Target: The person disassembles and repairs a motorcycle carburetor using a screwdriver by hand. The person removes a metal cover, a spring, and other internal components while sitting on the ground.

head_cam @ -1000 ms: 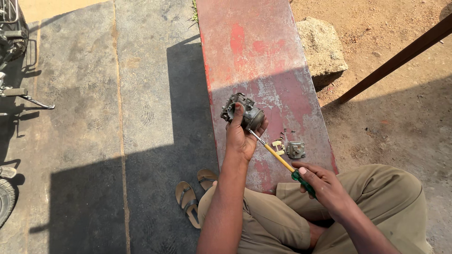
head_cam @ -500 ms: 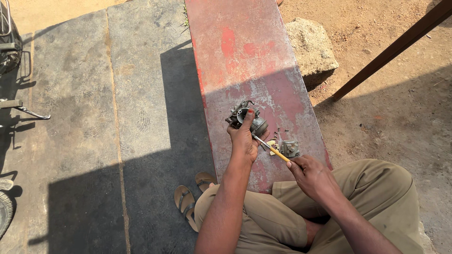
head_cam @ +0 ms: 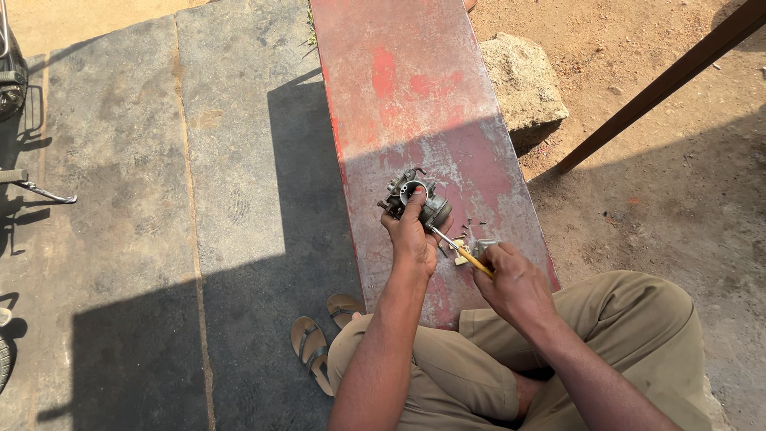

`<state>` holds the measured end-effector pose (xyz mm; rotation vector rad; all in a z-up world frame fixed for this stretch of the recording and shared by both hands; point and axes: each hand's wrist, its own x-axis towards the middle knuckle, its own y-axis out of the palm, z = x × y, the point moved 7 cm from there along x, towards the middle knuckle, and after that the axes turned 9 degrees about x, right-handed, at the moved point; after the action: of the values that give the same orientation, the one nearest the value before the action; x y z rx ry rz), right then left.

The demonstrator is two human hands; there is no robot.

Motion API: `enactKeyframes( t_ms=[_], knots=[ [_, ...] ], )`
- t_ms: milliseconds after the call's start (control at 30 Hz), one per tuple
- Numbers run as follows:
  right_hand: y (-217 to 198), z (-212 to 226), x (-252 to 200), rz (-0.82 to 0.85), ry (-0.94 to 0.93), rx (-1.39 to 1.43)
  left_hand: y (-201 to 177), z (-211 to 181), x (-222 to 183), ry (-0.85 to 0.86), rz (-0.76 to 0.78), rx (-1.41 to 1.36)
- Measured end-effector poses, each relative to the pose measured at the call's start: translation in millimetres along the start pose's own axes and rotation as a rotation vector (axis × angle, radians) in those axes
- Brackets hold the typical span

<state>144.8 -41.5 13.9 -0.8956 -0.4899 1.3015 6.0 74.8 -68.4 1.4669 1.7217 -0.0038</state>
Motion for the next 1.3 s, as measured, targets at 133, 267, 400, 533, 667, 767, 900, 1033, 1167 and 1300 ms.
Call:
enactKeyframes(
  t_ms=[133, 267, 400, 533, 667, 767, 900, 1033, 1167, 1300],
  knots=[
    [9, -6, 9, -0.019, 0.019, 0.043, 6, -3, -7, 0.043, 0.119, -0.056],
    [7, 3, 6, -0.133, -0.078, 0.149, 11, 3, -11, 0.036, 0.137, -0.059],
    [-1, 29, 13, -0.387, -0.442, 0.256, 12, 24, -4, -0.019, -0.012, -0.054],
    [13, 27, 36, -0.365, -0.449, 0.134, 9, 38, 13, 0.034, -0.078, -0.182],
    [30, 9, 52, -0.368, -0.441, 0.032, 1, 52, 28, 0.033, -0.194, -0.149],
    [48, -24, 72, -0.360, -0.384, -0.066, 6, 59, 37, 0.037, -0.178, -0.165],
    [78, -75, 117, -0.386, -0.425, -0.083, 12, 62, 41, 0.038, -0.156, -0.233],
    [103, -86, 175, -0.348, -0.294, -0.086, 24, 61, 41, -0.101, -0.123, -0.329],
    [152, -36, 222, -0.322, -0.176, -0.079, -13, 33, 45, -0.057, -0.176, -0.297],
    [182, -2, 232, -0.328, -0.048, -0.092, -36, 16, 44, -0.030, -0.206, -0.258]
  ],
)
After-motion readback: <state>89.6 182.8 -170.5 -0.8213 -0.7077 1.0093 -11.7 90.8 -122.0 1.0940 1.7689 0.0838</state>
